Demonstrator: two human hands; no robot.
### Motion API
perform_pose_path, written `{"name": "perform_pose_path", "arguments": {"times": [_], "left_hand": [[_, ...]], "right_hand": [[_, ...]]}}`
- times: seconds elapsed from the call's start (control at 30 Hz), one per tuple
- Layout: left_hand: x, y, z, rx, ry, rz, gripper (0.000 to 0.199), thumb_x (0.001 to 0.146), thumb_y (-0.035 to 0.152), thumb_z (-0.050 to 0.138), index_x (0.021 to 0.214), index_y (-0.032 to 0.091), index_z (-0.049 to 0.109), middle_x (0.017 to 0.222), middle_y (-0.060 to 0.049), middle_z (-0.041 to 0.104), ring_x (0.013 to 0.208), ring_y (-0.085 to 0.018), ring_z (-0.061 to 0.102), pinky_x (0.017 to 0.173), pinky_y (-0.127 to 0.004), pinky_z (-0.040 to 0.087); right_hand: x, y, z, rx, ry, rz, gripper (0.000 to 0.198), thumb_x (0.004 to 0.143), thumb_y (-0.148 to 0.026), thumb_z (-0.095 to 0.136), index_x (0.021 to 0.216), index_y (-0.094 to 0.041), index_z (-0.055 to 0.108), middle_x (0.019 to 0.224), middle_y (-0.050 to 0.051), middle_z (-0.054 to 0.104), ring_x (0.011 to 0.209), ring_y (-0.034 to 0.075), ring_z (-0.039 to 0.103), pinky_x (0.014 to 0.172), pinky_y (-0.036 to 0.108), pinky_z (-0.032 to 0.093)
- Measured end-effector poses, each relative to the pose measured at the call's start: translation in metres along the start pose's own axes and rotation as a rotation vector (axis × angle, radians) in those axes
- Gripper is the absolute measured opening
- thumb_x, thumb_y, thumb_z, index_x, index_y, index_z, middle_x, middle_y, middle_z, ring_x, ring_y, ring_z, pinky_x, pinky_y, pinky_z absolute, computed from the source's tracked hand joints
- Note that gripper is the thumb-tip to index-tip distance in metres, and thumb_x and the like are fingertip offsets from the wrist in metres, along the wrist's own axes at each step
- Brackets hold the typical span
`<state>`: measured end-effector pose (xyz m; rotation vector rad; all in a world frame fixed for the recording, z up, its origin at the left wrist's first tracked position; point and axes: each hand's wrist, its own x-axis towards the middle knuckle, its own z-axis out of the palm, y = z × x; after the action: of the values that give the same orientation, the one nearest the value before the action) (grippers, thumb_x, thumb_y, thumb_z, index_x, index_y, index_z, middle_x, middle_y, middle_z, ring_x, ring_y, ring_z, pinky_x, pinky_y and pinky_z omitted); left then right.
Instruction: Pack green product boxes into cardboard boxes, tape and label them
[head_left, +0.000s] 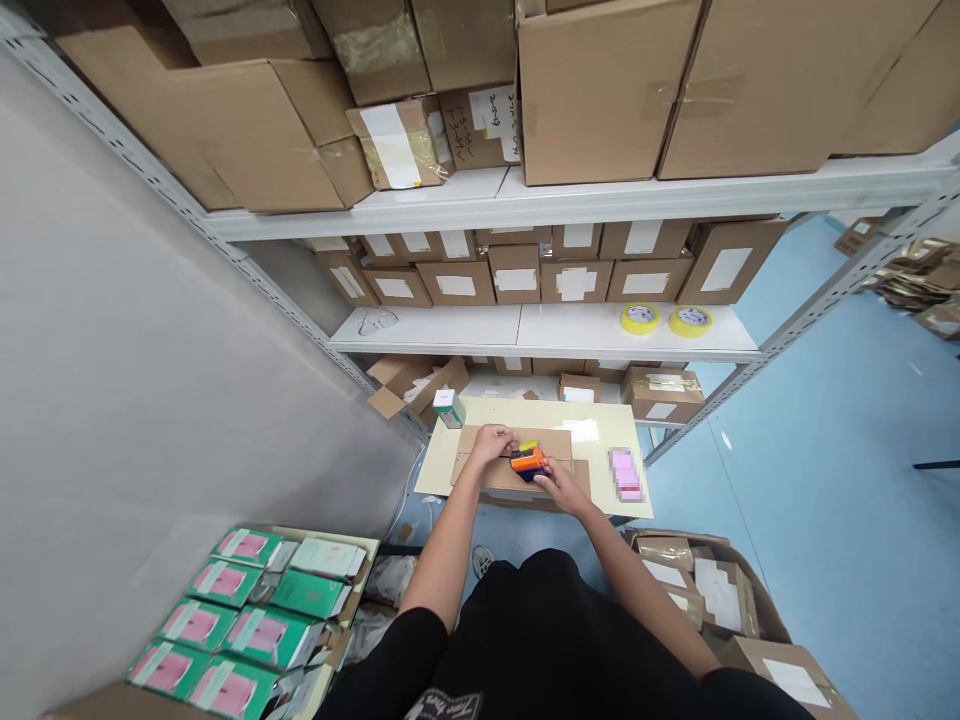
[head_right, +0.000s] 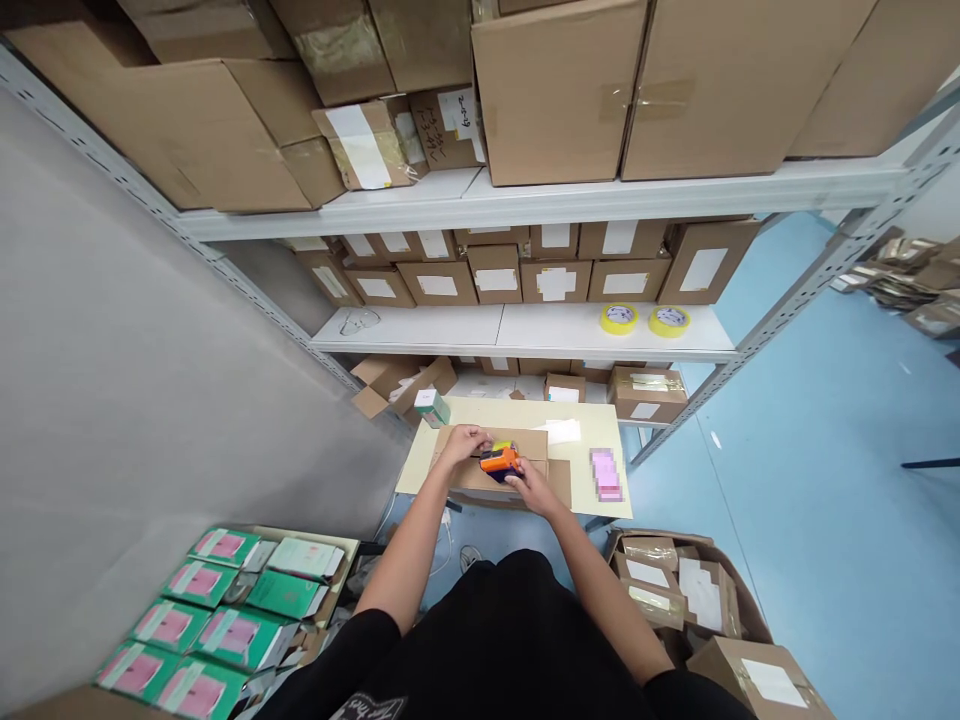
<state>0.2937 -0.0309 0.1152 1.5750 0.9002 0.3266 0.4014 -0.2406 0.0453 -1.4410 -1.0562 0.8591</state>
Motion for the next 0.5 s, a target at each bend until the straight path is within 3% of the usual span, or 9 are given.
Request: {"name": "perform_pose_path", "arguments": {"times": [0.27, 0.37, 0.5], "left_hand": [[-0.004, 0.045, -0.035, 0.089, 0.267, 0.306, 0.037, 0.080, 0.054, 0.071, 0.078, 0.018, 0.077, 0.081, -0.008, 0.076, 0.073, -0.020, 0.066, 0.071, -0.031, 0.054], [-0.015, 0.045, -0.039, -0.025, 0.334, 0.292, 0.041, 0.080, 0.055, 0.073, 0.086, 0.016, 0.081, 0.087, -0.011, 0.078, 0.077, -0.021, 0.069, 0.074, -0.034, 0.057], [-0.026, 0.026, -0.049, -0.168, 0.454, 0.196, 0.040, 0.075, 0.051, 0.079, 0.088, 0.013, 0.082, 0.086, -0.012, 0.079, 0.078, -0.021, 0.070, 0.075, -0.034, 0.057]], "right_hand": [[0.007, -0.004, -0.001, 0.031, 0.015, 0.001, 0.039, 0.097, -0.056, 0.058, 0.120, -0.025, 0.061, 0.113, 0.007, 0.070, 0.107, 0.025, 0.065, 0.095, 0.040, 0.053], [0.017, -0.015, -0.010, 0.011, 0.024, 0.003, 0.042, 0.096, -0.057, 0.059, 0.121, -0.024, 0.063, 0.112, 0.006, 0.071, 0.105, 0.026, 0.066, 0.093, 0.039, 0.053], [0.029, -0.033, -0.021, -0.101, 0.054, 0.026, 0.044, 0.095, -0.059, 0.060, 0.119, -0.023, 0.068, 0.107, 0.005, 0.074, 0.099, 0.027, 0.068, 0.088, 0.039, 0.053]]}}
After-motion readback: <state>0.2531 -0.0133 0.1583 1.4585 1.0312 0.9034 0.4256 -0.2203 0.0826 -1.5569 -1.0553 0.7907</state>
